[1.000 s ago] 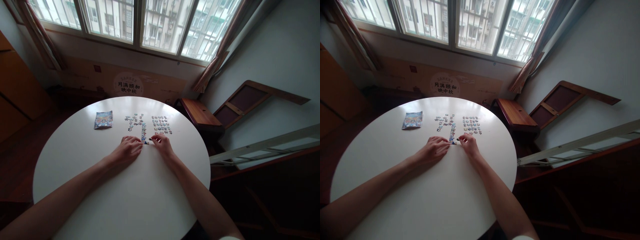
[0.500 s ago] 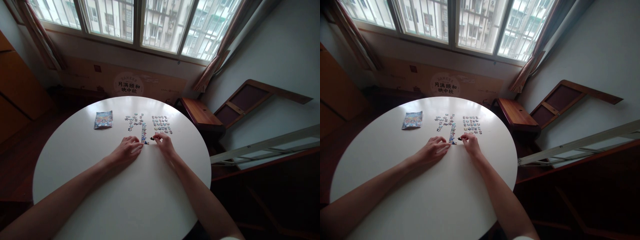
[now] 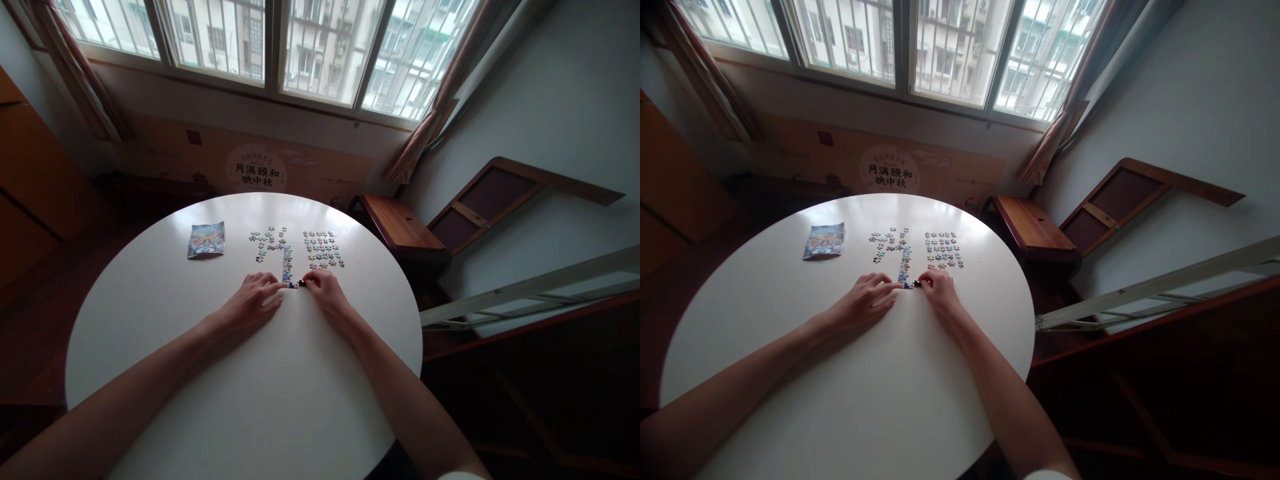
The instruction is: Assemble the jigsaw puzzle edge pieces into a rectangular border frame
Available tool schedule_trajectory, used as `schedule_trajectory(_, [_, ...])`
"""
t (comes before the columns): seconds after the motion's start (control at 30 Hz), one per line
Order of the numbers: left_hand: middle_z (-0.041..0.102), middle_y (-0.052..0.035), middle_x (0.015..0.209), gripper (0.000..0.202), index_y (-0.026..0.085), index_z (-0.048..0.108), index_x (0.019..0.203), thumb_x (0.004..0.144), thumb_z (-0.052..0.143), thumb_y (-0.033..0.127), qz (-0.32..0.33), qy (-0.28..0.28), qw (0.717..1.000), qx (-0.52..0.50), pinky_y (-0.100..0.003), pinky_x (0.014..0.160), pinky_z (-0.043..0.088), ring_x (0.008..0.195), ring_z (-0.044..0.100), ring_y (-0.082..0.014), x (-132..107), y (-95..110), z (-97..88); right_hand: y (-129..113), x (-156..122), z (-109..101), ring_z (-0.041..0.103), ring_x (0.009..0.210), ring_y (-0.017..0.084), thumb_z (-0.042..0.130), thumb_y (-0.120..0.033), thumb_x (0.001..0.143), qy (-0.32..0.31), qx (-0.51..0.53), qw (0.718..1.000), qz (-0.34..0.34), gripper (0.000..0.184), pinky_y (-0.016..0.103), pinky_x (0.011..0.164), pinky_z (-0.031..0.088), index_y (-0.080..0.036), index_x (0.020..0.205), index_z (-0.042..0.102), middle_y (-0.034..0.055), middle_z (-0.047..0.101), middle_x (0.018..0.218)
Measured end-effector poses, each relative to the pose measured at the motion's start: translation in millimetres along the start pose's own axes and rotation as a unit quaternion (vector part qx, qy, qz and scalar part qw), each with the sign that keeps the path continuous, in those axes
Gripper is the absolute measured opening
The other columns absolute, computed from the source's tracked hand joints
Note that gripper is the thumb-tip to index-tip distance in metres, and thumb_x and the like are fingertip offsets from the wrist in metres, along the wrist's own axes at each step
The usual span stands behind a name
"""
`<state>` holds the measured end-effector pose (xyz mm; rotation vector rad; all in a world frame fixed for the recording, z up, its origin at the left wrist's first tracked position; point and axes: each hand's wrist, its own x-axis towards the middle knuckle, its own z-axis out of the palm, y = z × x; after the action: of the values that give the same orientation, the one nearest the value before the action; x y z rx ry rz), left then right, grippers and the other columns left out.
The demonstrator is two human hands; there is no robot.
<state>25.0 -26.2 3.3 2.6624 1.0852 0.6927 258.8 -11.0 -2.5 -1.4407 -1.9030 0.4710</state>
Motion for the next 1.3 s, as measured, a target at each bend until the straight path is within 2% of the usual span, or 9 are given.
schedule_trajectory(0.2, [0.060,-0.0065,0.107,0.033,0.028,0.062,0.121,0.092,0.049,0.036,0.001,-0.008,1.000,0.007,-0.041,0.094,0.038,0.103,0.053,-0.0232,0.2,-0.9,0.6,-1.2,0.1,-0.2,0.061,0.086,0.020,0.057,-0.013,0.080,-0.006,-0.003,1.000,0.000,0.018,0.034,0.081,0.046,-0.022,0.078,0.072,0.0040,0.070,0.083])
schedule_trajectory(0.4, [0.059,-0.0063,0.107,0.032,0.029,0.062,0.120,0.092,0.049,0.035,0.003,-0.007,1.000,0.003,-0.041,0.094,0.038,0.103,0.053,-0.0230,-0.2,-1.4,0.0,0.6,-0.1,1.1,0.061,0.101,0.022,0.056,-0.012,0.080,0.001,0.007,1.000,-0.014,0.020,0.035,0.087,0.046,-0.023,0.079,0.072,0.0044,0.069,0.083])
schedule_trajectory(0.67, [0.059,-0.0062,0.106,0.030,0.028,0.063,0.118,0.091,0.051,0.033,0.001,-0.008,1.000,-0.005,-0.041,0.093,0.038,0.102,0.053,-0.0230,0.4,0.3,-2.5,-1.4,-0.2,0.2,0.062,0.091,0.020,0.057,-0.012,0.081,-0.010,-0.017,1.000,-0.006,0.017,0.032,0.082,0.045,-0.021,0.081,0.071,0.0037,0.069,0.084])
schedule_trajectory(0.9, [0.059,-0.0062,0.107,0.031,0.028,0.063,0.120,0.091,0.052,0.033,0.002,-0.011,1.000,-0.001,-0.041,0.092,0.038,0.102,0.053,-0.0226,0.0,-0.9,-1.7,-5.9,-1.0,-2.3,0.058,0.106,0.022,0.057,-0.011,0.080,-0.014,-0.021,1.000,-0.001,0.017,0.032,0.088,0.043,-0.021,0.080,0.071,0.0049,0.068,0.085])
schedule_trajectory(1.3, [0.059,-0.0059,0.106,0.031,0.029,0.063,0.120,0.091,0.052,0.033,0.004,-0.007,1.000,-0.001,-0.040,0.093,0.038,0.101,0.053,-0.0224,0.2,-0.4,-1.5,-4.8,-0.6,-1.5,0.057,0.083,0.017,0.058,-0.013,0.079,-0.020,-0.037,0.999,0.005,0.015,0.030,0.078,0.042,-0.020,0.080,0.072,0.0034,0.066,0.081])
